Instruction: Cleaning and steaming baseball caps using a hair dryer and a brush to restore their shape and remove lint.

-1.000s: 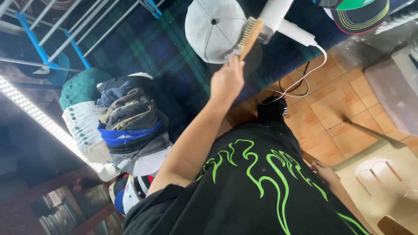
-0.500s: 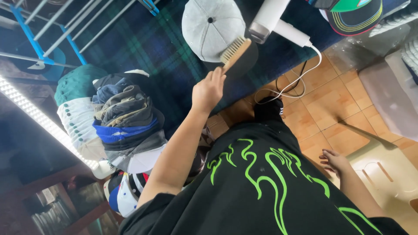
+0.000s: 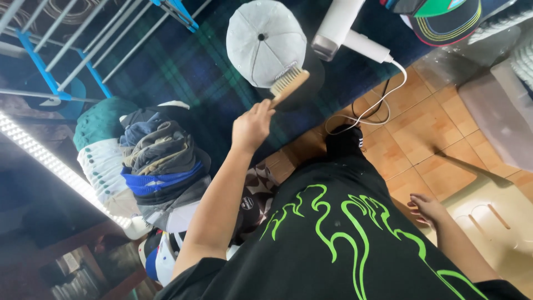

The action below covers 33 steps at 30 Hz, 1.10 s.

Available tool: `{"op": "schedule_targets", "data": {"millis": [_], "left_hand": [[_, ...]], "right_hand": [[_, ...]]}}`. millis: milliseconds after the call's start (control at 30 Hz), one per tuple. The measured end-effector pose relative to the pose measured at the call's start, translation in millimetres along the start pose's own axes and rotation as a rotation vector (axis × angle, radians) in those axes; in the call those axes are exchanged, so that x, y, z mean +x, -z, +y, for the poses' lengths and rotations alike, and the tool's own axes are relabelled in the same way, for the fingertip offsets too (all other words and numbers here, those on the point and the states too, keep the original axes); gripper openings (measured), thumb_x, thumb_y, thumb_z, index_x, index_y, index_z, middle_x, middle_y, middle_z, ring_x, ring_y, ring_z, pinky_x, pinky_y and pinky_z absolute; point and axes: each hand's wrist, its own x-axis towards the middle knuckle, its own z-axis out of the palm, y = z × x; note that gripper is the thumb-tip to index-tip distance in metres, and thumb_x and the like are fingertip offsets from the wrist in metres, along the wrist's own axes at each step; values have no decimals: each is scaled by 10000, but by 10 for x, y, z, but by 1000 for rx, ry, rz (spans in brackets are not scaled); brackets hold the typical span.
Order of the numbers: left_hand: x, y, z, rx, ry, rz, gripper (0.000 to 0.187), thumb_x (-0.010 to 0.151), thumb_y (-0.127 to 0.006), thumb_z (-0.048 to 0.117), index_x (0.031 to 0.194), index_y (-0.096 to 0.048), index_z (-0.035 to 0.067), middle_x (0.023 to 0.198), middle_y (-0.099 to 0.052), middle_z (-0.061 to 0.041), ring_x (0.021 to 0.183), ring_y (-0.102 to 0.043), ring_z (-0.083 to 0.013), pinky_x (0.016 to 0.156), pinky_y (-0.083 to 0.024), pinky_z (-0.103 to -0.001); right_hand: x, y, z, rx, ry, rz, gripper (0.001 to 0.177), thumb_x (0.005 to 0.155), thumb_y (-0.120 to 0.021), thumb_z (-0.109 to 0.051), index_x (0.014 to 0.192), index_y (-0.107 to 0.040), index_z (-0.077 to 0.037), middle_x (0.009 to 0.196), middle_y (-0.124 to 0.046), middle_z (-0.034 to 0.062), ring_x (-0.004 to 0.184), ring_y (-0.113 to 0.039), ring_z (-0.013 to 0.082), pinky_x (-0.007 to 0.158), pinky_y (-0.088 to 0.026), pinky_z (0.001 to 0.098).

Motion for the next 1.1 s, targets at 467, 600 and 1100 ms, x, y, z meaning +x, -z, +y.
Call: {"op": "schedule_targets", "data": {"millis": [467, 600, 1100], "left_hand": [[-68, 72, -568, 9, -151, -42, 316, 1017, -631, 310, 1295, -654, 161, 1114, -759, -48, 775, -738, -292, 485, -547, -455], [70, 529, -578, 24, -182, 67, 185, 1016, -676, 177, 1190, -666, 118, 853, -663, -17, 698, -636, -259, 437, -476, -418], [-77, 401, -977, -107, -109, -56, 228, 1023, -610, 175, 1240, -633, 108, 973, -704, -54, 829, -586, -338, 645, -496, -484]], "right_hand": [[-441, 66, -214, -79, -37, 41, 457, 1110, -509, -276, 1527, -508, -87, 1436, -596, 229, 1242, -592, 434, 1042, -477, 559], [-481, 58, -326, -86, -7, 57, 450, 1110, -518, -269, 1527, -526, -98, 1393, -625, 212, 1209, -606, 405, 1013, -501, 517], [-24, -346, -336, -93, 8, 11, 407, 1102, -539, -302, 1462, -586, -119, 1300, -666, 183, 1074, -614, 355, 980, -485, 511]]}}
